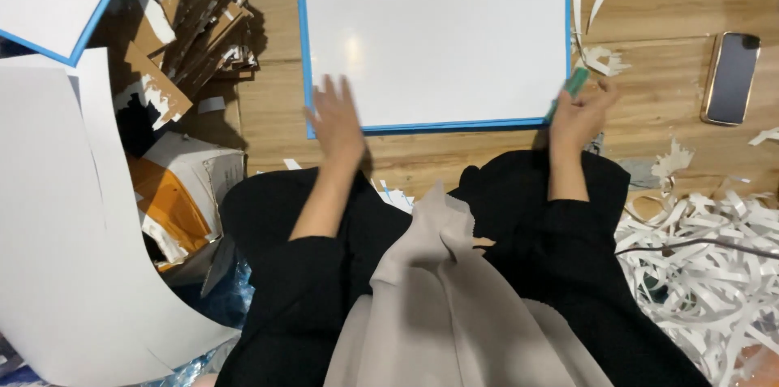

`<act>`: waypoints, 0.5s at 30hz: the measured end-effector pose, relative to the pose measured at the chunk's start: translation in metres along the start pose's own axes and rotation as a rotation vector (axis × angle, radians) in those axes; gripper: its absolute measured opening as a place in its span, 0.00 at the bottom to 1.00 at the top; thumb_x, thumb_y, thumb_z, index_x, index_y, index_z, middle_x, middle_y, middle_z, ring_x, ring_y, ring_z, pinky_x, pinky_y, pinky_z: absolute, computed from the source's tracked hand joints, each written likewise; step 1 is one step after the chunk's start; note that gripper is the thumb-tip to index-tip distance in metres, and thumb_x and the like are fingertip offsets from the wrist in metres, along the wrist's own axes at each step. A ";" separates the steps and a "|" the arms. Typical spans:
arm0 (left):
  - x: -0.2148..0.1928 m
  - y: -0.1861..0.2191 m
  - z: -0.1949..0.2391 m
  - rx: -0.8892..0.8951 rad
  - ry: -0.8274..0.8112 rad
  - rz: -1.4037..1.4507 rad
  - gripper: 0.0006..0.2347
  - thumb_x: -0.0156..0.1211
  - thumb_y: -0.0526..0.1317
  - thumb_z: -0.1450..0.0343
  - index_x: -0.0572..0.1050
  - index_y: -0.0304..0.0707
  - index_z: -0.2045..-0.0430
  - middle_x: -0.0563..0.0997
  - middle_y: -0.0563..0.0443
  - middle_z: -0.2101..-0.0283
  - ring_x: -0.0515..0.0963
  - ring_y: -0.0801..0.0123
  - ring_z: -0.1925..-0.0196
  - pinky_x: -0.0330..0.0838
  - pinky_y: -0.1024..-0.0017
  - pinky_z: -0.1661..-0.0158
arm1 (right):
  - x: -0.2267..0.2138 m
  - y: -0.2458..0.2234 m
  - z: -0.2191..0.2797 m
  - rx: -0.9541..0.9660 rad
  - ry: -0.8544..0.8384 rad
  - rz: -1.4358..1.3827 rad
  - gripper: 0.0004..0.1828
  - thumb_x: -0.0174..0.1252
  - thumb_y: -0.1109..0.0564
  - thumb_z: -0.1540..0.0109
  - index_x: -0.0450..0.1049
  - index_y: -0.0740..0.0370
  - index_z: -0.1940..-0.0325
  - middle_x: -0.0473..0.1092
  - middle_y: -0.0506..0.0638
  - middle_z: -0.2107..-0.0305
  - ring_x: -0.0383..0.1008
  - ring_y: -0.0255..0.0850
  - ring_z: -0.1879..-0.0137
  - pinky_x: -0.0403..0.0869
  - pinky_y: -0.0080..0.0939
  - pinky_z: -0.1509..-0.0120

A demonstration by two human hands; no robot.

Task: Assembling folders by applying white paper sheets to blue covers and smoothing them with a hand tool.

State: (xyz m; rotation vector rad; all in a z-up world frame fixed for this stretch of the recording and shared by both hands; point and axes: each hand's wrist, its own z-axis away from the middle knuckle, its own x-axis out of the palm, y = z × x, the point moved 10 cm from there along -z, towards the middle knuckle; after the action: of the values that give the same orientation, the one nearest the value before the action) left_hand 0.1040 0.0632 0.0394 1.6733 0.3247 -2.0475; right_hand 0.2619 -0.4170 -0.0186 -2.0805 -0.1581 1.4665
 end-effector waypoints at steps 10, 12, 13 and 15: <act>0.077 0.084 0.058 0.342 0.259 -0.314 0.21 0.49 0.33 0.25 0.64 0.36 0.34 0.57 0.26 0.27 0.63 0.23 0.32 0.69 0.41 0.45 | 0.123 -0.338 0.187 -0.859 -0.568 -0.085 0.18 0.68 0.53 0.40 0.74 0.50 0.47 0.66 0.47 0.64 0.71 0.48 0.52 0.73 0.49 0.48; 0.145 0.093 0.057 0.470 -0.198 -0.393 0.19 0.38 0.34 0.25 0.69 0.29 0.40 0.69 0.25 0.36 0.66 0.24 0.36 0.52 0.20 0.41 | 0.117 -0.390 0.264 -1.269 -0.797 -0.095 0.09 0.63 0.51 0.39 0.75 0.46 0.55 0.66 0.46 0.67 0.71 0.48 0.55 0.74 0.47 0.51; 0.154 0.094 0.057 0.461 -0.203 -0.395 0.19 0.38 0.34 0.25 0.69 0.29 0.40 0.69 0.25 0.36 0.66 0.24 0.36 0.52 0.20 0.41 | 0.107 -0.396 0.273 -1.274 -0.805 -0.102 0.09 0.63 0.51 0.39 0.75 0.46 0.55 0.66 0.46 0.67 0.71 0.48 0.55 0.74 0.47 0.51; 0.172 0.099 0.049 0.424 -0.237 -0.364 0.18 0.40 0.34 0.25 0.72 0.27 0.43 0.73 0.26 0.41 0.63 0.21 0.34 0.53 0.23 0.40 | 0.071 -0.415 0.314 -1.650 -0.741 -0.137 0.07 0.62 0.58 0.38 0.76 0.54 0.56 0.71 0.51 0.66 0.72 0.47 0.57 0.73 0.40 0.54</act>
State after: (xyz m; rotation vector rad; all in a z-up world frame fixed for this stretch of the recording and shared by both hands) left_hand 0.0863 -0.0808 -0.1043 1.6675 0.1241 -2.7108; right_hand 0.1042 0.0764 0.0681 -2.1287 -2.3868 2.2162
